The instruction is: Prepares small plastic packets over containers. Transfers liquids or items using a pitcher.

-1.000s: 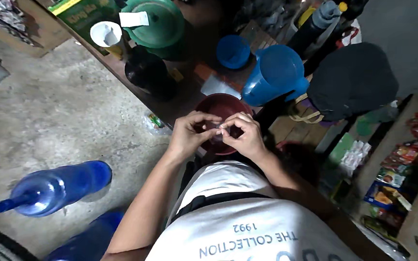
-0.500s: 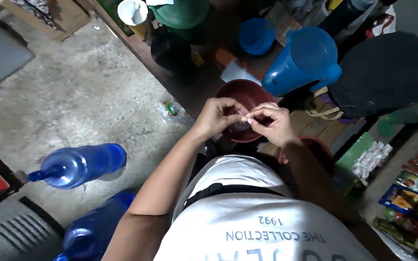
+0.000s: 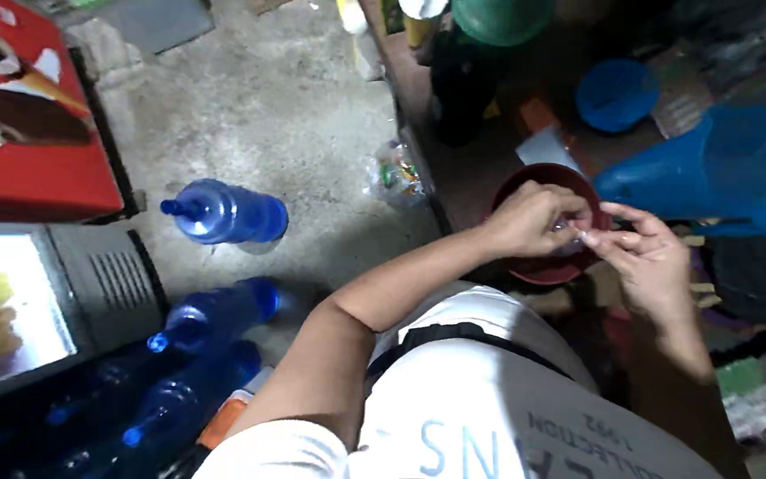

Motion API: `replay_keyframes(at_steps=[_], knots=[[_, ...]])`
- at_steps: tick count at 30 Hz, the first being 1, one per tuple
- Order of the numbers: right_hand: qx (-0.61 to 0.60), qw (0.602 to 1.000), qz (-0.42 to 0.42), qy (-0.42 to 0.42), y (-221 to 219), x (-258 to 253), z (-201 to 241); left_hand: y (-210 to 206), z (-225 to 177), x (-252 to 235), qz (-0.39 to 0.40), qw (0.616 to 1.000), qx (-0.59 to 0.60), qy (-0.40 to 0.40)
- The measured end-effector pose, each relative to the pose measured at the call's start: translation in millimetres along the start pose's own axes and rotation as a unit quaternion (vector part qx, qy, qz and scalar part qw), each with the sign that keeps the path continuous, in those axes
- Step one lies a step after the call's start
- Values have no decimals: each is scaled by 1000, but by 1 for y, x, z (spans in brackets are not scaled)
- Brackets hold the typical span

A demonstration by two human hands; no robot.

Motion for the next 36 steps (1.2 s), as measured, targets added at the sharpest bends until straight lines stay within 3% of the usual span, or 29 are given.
replay_keyframes(at_steps=[5,9,15,23,30,33,36], knots=[[4,997,29,-70,8,-14,-4,-3,2,-8,8,999,17,-33],[55,997,38,-38,9,-18,8,-2,11,-9,7,996,80,-35],[142,983,13,118,1,-11,15,-4,27,-9,22,980,198,8],[324,866,-43,378,-14,-6,46,-5,40,-14,42,954,292,56],[348,809,0,474,-12,-9,64,-5,35,-19,46,959,271,72],[335,814,-19,474,-8,-7,63,-3,31,-19,45,964,252,71],[325,853,-28,406,3,-11,53,-6,29,-19,29,973,222,53]])
Point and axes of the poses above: each hand's wrist, its own x-axis away from the middle knuckle, its own y-axis out of the back of the hand, z = x × y, the point moved 7 cm from there along -x, towards the middle knuckle, and after that the axes turned 1 degree about -x, right-handed, at the moved point
